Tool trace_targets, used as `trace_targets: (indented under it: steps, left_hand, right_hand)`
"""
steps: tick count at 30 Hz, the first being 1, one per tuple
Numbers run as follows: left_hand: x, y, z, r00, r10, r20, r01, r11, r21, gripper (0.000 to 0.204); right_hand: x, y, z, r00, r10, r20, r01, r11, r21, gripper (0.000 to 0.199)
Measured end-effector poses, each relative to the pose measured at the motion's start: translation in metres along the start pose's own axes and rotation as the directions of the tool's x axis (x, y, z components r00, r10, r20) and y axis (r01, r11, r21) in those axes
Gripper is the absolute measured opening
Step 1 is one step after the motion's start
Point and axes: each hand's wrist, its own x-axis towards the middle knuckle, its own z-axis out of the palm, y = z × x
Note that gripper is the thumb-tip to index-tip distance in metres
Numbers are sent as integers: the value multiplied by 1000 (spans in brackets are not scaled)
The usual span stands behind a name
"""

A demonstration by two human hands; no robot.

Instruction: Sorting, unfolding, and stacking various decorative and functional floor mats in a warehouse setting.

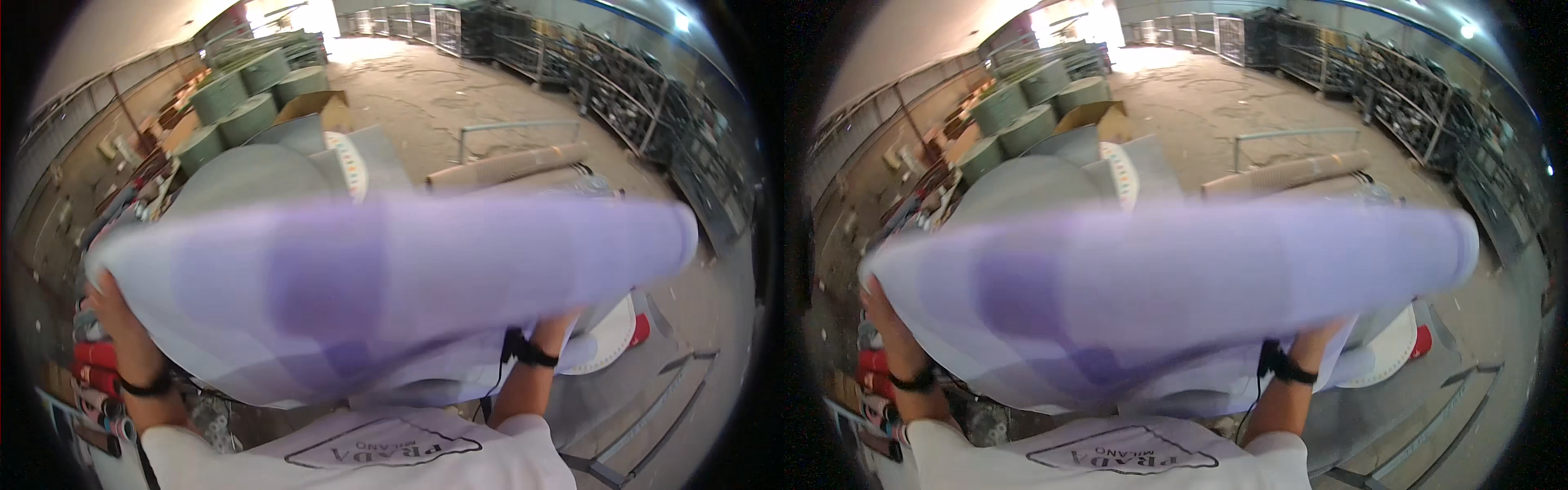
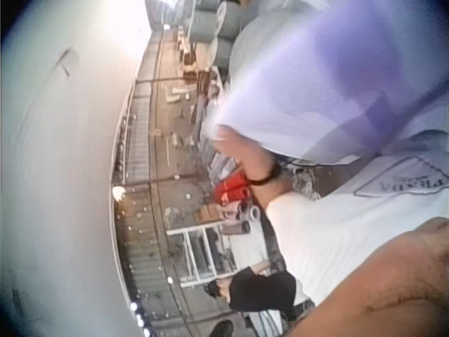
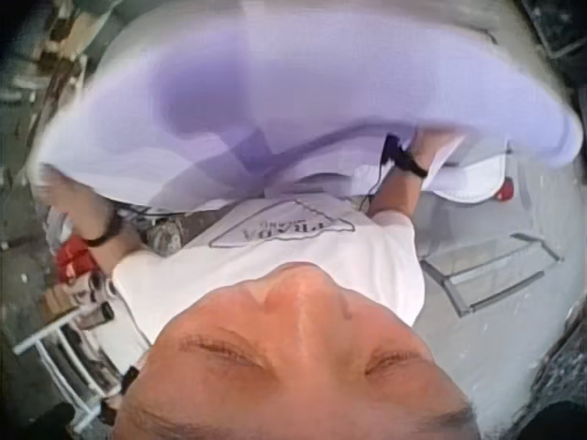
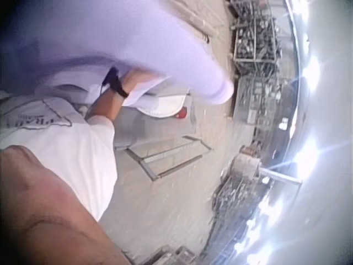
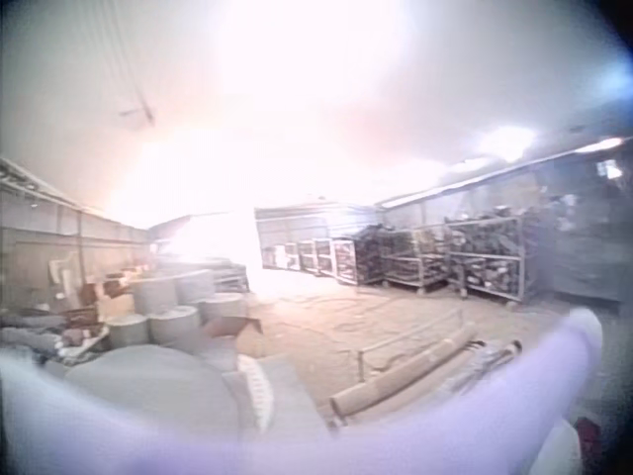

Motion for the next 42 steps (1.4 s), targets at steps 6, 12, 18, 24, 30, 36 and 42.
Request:
trace_targets:
  steps: [6,12,18,24,30,36,42]
  left_hand:
    - [195,-38,-91,986,-166,30,169,968,-186,40]
    - [213,-325,-97,979,-160,129,-9,590,807,40]
    - [-5,-491,-172,750,-562,349,182,683,708,49]
    - [-278,-416,-178,363,-929,75,731,334,595,52]
    - [-357,-328,-78,-77,-780,622,742,-461,-487,65]
    - [-292,-288,-9,-123,-972,198,460,-233,-857,31]
    - [-303,-188,-65,166,-978,125,648,12,-761,25]
  right_hand:
    - [-76,159,270,856,86,509,-4,987,-161,65]
    - [-163,316,324,342,645,684,543,458,-704,66]
    - [-170,333,145,638,706,309,588,-187,-787,72]
    - [-183,268,-66,941,296,162,252,-295,-922,71]
    - [-219,277,-13,951,289,-106,-219,394,-892,66]
    - [-170,296,16,530,790,-307,-795,337,-505,25]
    - [-181,189,97,729,636,253,-422,709,-565,28]
